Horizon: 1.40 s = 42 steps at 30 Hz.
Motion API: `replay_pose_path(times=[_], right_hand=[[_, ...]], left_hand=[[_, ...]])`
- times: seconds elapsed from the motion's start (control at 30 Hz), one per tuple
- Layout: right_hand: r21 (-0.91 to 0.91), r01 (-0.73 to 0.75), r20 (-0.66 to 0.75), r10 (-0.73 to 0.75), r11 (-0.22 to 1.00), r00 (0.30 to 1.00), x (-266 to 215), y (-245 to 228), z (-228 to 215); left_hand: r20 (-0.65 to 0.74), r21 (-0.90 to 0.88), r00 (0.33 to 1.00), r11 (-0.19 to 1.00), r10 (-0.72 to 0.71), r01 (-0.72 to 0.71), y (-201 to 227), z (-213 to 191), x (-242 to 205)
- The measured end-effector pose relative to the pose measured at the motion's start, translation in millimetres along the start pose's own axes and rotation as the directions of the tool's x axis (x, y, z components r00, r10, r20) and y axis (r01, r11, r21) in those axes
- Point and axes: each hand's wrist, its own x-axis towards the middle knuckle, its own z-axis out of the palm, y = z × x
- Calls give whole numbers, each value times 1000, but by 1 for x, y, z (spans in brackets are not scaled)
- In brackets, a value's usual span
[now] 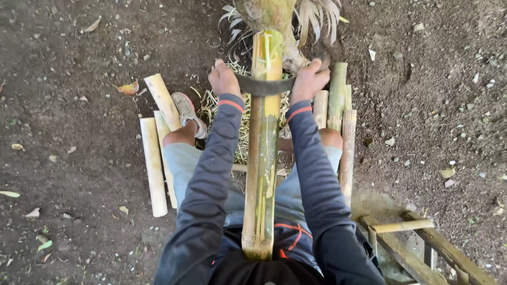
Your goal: The recorder uses a sickle-like blade to shave the outer bark and smooth the surface of a bamboo pole.
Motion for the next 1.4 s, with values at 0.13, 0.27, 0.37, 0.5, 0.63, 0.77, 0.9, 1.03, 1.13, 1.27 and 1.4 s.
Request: replay_pose_path(times=[0.13, 0.27, 0.37, 0.5, 0.63, 0.77, 0.9, 1.03, 1.13, 1.27, 1.4], right_hand=[[64, 30, 1, -30, 998, 1000, -17, -11, -11], [-40, -13, 0, 13, 999, 1000, 30, 9, 31], [14, -80, 28, 80, 997, 996, 20, -10, 26], [90, -113, 84, 106, 990, 991, 13, -12, 10], [71, 68, 166, -79, 995, 983, 17, -36, 25], [-108, -55, -28, 52, 993, 998, 65, -7, 75], [-69, -25, 17, 26, 997, 1000, 76, -13, 95], [-202, 82, -16, -87, 976, 996, 97, 13, 110], [-135, 36, 82, -25, 990, 996, 84, -18, 100], [-67, -16, 114, 24, 998, 993, 74, -21, 90], [40, 77, 139, -82, 996, 987, 46, -22, 52]], left_hand=[[-198, 237, 946, 949, 258, -209, -25, -9, -4], [-242, 237, 923, 941, 298, -242, -28, 25, 38], [-223, 276, 926, 931, 304, -240, -17, 23, 31], [-132, 200, 943, 940, 306, -277, -34, 12, 28], [-105, 78, 983, 987, 151, -143, 3, 25, 19], [-134, 111, 991, 994, 19, -4, 22, 63, 53], [-159, 200, 985, 975, -64, 95, 25, 74, 68], [-133, 209, 987, 971, -91, 118, 27, 80, 77], [-126, 221, 989, 970, -78, 105, 26, 70, 69], [-93, 197, 994, 977, -63, 80, 24, 65, 62], [-58, -27, 998, 1000, -10, 9, 1, 35, 35]])
